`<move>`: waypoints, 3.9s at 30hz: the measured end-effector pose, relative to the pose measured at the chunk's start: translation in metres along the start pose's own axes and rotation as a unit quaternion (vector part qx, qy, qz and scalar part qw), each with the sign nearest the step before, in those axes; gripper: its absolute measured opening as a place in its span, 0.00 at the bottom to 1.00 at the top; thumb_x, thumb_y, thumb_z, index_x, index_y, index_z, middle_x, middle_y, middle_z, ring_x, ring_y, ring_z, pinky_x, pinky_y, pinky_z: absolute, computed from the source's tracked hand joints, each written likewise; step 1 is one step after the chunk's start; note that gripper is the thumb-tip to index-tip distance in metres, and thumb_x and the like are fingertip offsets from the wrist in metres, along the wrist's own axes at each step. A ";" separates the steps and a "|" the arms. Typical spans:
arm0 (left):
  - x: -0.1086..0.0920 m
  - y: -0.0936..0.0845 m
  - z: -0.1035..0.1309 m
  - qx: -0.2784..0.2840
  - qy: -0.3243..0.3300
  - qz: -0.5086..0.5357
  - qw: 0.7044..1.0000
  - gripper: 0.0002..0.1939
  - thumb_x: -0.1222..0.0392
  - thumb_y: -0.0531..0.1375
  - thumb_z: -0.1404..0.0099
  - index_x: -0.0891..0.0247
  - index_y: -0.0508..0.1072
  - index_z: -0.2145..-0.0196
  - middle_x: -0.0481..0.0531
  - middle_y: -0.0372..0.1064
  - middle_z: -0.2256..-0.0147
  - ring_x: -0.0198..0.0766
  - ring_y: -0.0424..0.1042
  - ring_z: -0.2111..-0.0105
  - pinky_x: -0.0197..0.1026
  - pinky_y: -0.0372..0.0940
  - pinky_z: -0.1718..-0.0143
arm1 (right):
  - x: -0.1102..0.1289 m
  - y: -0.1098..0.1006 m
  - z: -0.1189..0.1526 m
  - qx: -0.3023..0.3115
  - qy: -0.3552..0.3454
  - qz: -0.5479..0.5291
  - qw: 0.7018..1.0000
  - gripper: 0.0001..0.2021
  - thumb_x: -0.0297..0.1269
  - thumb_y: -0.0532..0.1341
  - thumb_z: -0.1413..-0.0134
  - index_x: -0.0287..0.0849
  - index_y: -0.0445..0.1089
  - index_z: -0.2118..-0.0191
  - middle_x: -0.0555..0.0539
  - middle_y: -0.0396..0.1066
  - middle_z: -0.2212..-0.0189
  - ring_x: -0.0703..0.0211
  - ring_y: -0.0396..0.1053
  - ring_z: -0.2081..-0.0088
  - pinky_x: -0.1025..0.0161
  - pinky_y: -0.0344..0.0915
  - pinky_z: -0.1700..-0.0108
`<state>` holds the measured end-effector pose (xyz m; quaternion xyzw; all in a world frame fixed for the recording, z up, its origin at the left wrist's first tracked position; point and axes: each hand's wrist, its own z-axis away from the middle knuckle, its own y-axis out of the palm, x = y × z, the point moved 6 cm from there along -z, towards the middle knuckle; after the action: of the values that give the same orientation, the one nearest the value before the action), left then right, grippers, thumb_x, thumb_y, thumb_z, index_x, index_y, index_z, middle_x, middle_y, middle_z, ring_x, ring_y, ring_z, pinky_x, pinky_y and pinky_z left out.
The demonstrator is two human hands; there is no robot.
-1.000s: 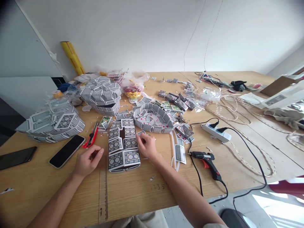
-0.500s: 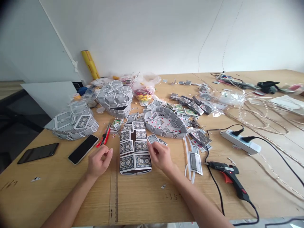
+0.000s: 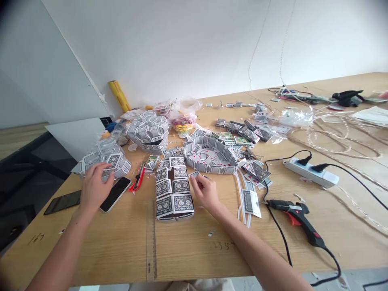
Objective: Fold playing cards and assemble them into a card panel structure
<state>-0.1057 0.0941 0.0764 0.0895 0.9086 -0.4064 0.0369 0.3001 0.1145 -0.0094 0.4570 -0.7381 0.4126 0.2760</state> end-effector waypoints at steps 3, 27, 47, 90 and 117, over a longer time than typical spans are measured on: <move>0.019 0.009 -0.004 0.044 0.015 -0.029 0.998 0.19 0.56 0.56 0.26 0.62 0.75 0.42 0.65 0.74 0.39 0.59 0.72 0.39 0.60 0.65 0.36 | 0.000 0.000 -0.001 0.005 0.002 -0.006 1.000 0.31 0.58 0.56 0.27 0.47 0.49 0.78 0.57 0.46 0.82 0.65 0.44 0.78 0.62 0.44 0.75; 0.005 0.005 -0.010 0.023 0.087 -0.008 0.996 0.15 0.56 0.55 0.23 0.60 0.80 0.49 0.61 0.81 0.47 0.55 0.79 0.46 0.56 0.68 0.40 | -0.012 0.005 -0.001 0.001 0.026 -0.011 1.000 0.28 0.53 0.57 0.28 0.46 0.51 0.78 0.57 0.47 0.83 0.64 0.44 0.77 0.62 0.45 0.73; -0.152 0.060 0.068 0.165 0.152 0.322 0.920 0.17 0.59 0.60 0.24 0.56 0.76 0.40 0.59 0.70 0.35 0.53 0.70 0.34 0.59 0.68 0.33 | 0.020 0.003 0.005 0.064 -0.099 -0.060 0.991 0.07 0.38 0.62 0.30 0.46 0.77 0.52 0.39 0.78 0.51 0.44 0.75 0.48 0.46 0.71 0.44; -0.154 0.065 0.075 0.210 0.129 0.375 0.894 0.26 0.58 0.63 0.28 0.55 0.68 0.35 0.60 0.66 0.32 0.57 0.62 0.29 0.65 0.58 0.28 | 0.060 0.029 0.037 0.294 -0.293 0.033 0.909 0.33 0.46 0.69 0.43 0.43 0.67 0.35 0.33 0.67 0.33 0.32 0.59 0.30 0.32 0.56 0.30; -0.153 0.065 0.075 0.214 0.122 0.376 0.893 0.27 0.58 0.64 0.29 0.55 0.69 0.34 0.61 0.66 0.32 0.59 0.62 0.29 0.67 0.59 0.28 | 0.053 0.030 0.034 0.293 -0.263 0.022 0.919 0.30 0.50 0.72 0.44 0.45 0.71 0.39 0.34 0.68 0.34 0.28 0.59 0.30 0.26 0.57 0.31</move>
<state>0.0566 0.0605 0.0004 0.4795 0.6951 -0.5327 0.0556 0.2492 0.0689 0.0039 0.5935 -0.6401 0.4808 -0.0836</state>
